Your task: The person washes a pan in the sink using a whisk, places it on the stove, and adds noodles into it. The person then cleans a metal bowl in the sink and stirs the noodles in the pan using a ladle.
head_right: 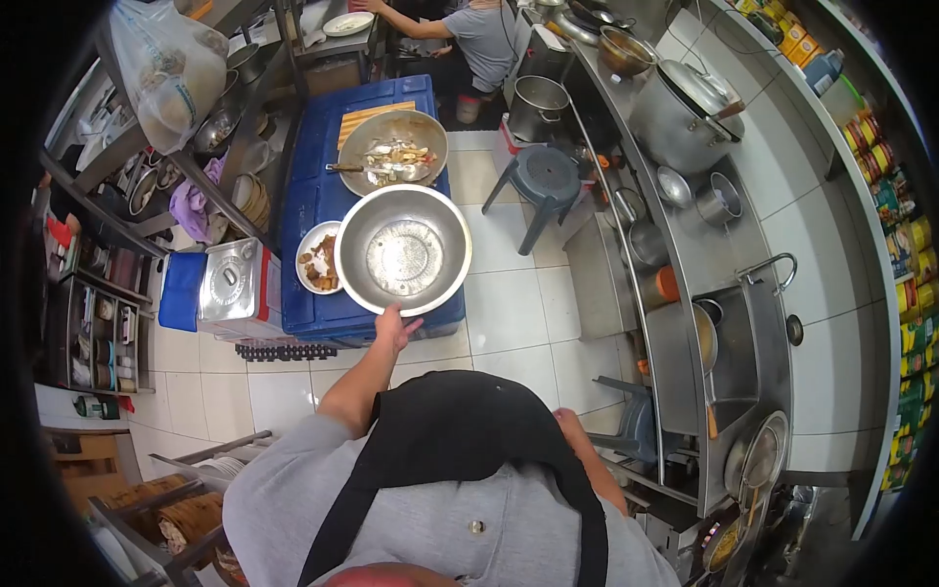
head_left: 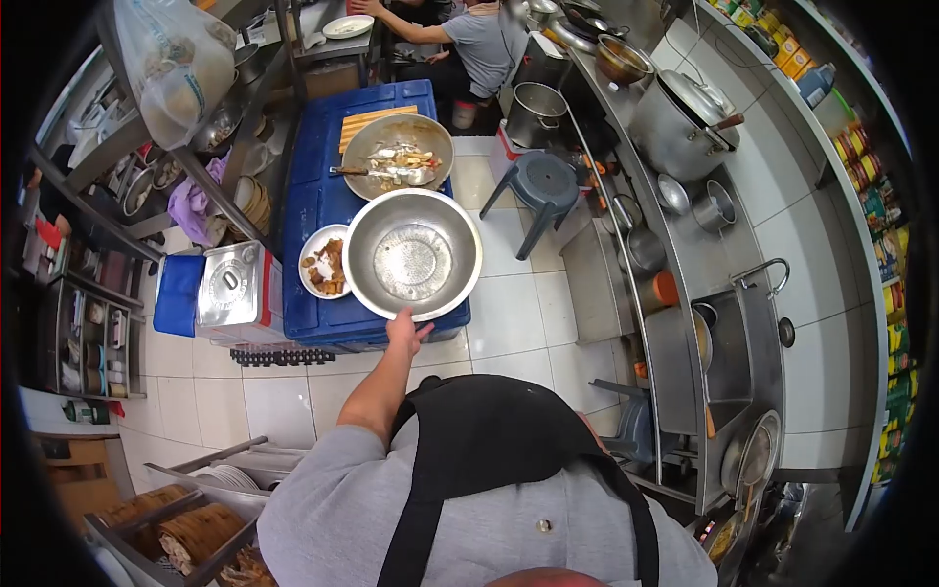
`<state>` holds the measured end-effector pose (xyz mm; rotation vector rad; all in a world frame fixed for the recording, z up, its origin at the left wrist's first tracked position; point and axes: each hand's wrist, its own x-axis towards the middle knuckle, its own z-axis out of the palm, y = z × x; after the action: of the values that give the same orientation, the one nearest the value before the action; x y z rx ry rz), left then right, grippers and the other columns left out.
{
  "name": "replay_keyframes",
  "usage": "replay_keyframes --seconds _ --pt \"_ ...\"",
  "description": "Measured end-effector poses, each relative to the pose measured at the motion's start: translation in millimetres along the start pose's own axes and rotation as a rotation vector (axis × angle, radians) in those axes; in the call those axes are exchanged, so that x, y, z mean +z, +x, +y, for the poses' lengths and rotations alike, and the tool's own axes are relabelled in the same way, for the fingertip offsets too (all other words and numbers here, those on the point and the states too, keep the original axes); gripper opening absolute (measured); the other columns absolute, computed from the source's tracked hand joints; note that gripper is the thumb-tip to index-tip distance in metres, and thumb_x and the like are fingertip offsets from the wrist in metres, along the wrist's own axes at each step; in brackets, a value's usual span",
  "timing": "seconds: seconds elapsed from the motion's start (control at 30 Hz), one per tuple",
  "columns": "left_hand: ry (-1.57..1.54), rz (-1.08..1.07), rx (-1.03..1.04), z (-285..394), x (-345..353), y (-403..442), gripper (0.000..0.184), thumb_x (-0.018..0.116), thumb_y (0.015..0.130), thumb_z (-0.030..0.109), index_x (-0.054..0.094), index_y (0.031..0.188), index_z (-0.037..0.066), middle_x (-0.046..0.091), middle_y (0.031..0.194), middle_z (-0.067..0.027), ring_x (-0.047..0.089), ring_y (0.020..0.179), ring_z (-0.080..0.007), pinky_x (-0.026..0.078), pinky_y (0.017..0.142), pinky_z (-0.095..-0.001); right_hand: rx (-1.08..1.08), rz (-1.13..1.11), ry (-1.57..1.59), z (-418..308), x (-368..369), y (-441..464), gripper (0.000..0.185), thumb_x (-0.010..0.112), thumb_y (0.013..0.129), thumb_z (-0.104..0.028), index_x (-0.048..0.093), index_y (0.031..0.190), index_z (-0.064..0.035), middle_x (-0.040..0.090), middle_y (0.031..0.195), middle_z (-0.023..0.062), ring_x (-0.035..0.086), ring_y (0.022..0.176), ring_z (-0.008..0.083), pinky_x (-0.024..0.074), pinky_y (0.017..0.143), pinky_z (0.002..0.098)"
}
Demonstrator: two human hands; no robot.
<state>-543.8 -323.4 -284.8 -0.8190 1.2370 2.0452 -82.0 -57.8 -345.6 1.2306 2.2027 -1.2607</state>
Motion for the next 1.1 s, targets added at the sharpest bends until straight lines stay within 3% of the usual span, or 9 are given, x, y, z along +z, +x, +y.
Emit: replay_keyframes --seconds 0.17,0.27,0.47,0.6,0.77,0.9,0.97,1.07,1.1 --pt "0.046 -0.135 -0.071 25 9 -6 0.065 0.06 0.095 0.038 0.034 0.145 0.006 0.038 0.145 -0.0169 0.044 0.128 -0.0392 0.054 0.086 -0.0574 -0.191 0.029 -0.174 -139 -33 33 0.027 0.063 0.081 -0.027 0.07 0.092 -0.0029 0.07 0.082 0.0178 0.067 0.076 0.032 0.0539 0.075 0.0382" --pt "0.069 -0.214 -0.079 31 -1 -14 0.074 0.059 0.093 0.049 0.031 0.147 0.006 0.036 0.148 -0.0183 0.045 0.128 -0.0395 0.053 0.087 -0.0565 -0.143 0.028 -0.095 -178 -45 50 0.026 0.063 0.08 -0.026 0.069 0.091 -0.0036 0.069 0.081 0.0166 0.067 0.077 0.0302 0.0537 0.076 0.0374" --pt "0.14 -0.097 -0.083 8 -63 -34 0.094 0.058 0.088 0.063 0.026 0.148 -0.002 0.037 0.148 -0.0222 0.047 0.127 -0.0402 0.049 0.094 -0.0567 -0.267 -0.03 -0.164 -139 -59 86 0.028 0.063 0.08 -0.026 0.07 0.094 -0.003 0.07 0.084 0.0178 0.067 0.082 0.0292 0.0532 0.079 0.0378" --pt "0.796 0.118 -0.104 -31 -123 -39 0.075 0.062 0.089 0.054 0.045 0.136 -0.001 0.057 0.124 -0.0214 0.063 0.102 -0.0356 0.055 0.08 -0.0567 -0.062 0.003 -0.14 -66 -60 97 0.031 0.064 0.081 -0.028 0.07 0.09 0.0013 0.072 0.086 0.019 0.069 0.079 0.0234 0.054 0.072 0.0384" --pt "1.448 -0.023 -0.156 -70 -139 -72 0.047 0.064 0.089 0.042 0.067 0.1 -0.004 0.065 0.082 -0.0181 0.068 0.068 -0.0293 0.059 0.053 -0.0461 -0.112 -0.204 -0.092 -4 -104 70 0.029 0.062 0.081 -0.023 0.069 0.081 0.0048 0.066 0.067 0.0165 0.064 0.056 0.0243 0.05 0.049 0.0401" --pt "1.373 0.048 -0.202 -97 -96 -101 0.046 0.064 0.088 0.04 0.068 0.103 -0.003 0.068 0.089 -0.0184 0.07 0.078 -0.031 0.06 0.066 -0.046 0.049 -0.234 -0.094 4 -129 50 0.027 0.059 0.08 -0.019 0.067 0.077 0.0062 0.062 0.062 0.0141 0.061 0.051 0.0256 0.0511 0.045 0.0404" --pt "1.933 -0.422 0.251 -106 -91 -93 0.048 0.063 0.086 0.042 0.069 0.105 -0.002 0.07 0.101 -0.0203 0.07 0.089 -0.0319 0.056 0.083 -0.0417 0.038 -0.231 -0.009 21 -121 54 0.025 0.059 0.08 -0.018 0.065 0.075 0.0061 0.062 0.069 0.0157 0.062 0.057 0.0258 0.0573 0.05 0.0413" --pt "1.813 -0.242 0.072 -111 -60 -90 0.049 0.061 0.085 0.043 0.07 0.104 -0.001 0.069 0.105 -0.0223 0.069 0.097 -0.0318 0.049 0.094 -0.0369 0.084 -0.156 0.121 10 -120 43 0.022 0.059 0.081 -0.018 0.064 0.087 0.0031 0.06 0.072 0.0138 0.063 0.063 0.0251 0.0599 0.053 0.0418" --pt "1.848 -0.288 0.176 -106 -52 -87 0.049 0.061 0.086 0.042 0.07 0.099 -0.004 0.07 0.101 -0.0204 0.07 0.09 -0.0313 0.056 0.083 -0.0406 0.091 -0.138 0.137 2 -121 37 0.022 0.059 0.081 -0.018 0.064 0.087 0.0031 0.06 0.072 0.0138 0.063 0.063 0.0251 0.0599 0.053 0.0418"
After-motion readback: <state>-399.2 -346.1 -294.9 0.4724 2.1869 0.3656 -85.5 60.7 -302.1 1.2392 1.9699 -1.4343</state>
